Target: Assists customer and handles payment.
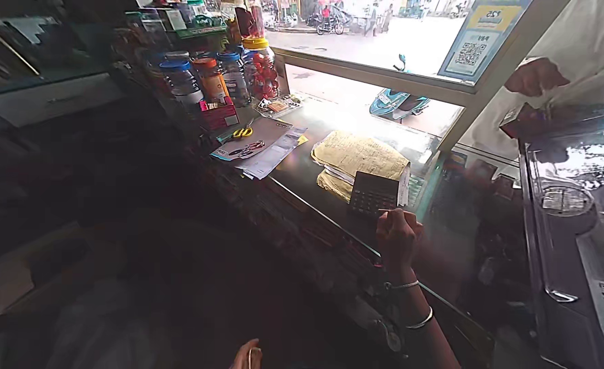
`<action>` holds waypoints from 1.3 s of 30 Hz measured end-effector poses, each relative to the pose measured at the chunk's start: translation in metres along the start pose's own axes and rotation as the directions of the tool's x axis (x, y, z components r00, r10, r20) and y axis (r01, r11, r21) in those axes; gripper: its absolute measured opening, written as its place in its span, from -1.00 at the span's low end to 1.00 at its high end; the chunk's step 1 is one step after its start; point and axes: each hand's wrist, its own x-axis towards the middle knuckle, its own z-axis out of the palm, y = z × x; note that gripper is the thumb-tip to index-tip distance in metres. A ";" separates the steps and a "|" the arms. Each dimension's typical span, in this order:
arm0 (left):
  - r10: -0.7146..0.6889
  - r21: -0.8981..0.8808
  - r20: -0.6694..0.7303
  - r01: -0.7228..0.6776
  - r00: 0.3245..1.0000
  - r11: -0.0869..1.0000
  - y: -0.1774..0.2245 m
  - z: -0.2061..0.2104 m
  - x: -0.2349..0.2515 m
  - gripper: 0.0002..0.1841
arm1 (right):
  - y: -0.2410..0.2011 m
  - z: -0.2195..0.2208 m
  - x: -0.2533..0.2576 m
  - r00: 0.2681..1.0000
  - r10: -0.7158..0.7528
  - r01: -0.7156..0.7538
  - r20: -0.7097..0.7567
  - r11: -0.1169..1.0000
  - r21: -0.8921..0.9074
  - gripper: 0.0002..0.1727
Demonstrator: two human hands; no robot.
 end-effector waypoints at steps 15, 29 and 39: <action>-0.120 -0.880 0.474 0.473 0.872 -0.036 0.066 -0.017 0.116 -0.56 | -0.003 0.024 0.010 0.969 -0.216 0.190 0.123 0.963 0.192 -0.77; 0.092 -0.699 0.670 0.668 0.736 -0.255 0.075 -0.007 0.165 -0.56 | -0.002 0.024 0.007 0.955 -0.282 0.274 0.094 0.958 0.087 -0.72; 0.040 -0.688 0.707 0.699 0.706 -0.195 0.091 -0.007 0.173 -0.59 | -0.004 0.017 0.004 0.997 -0.079 0.075 -0.023 0.988 -0.134 -0.70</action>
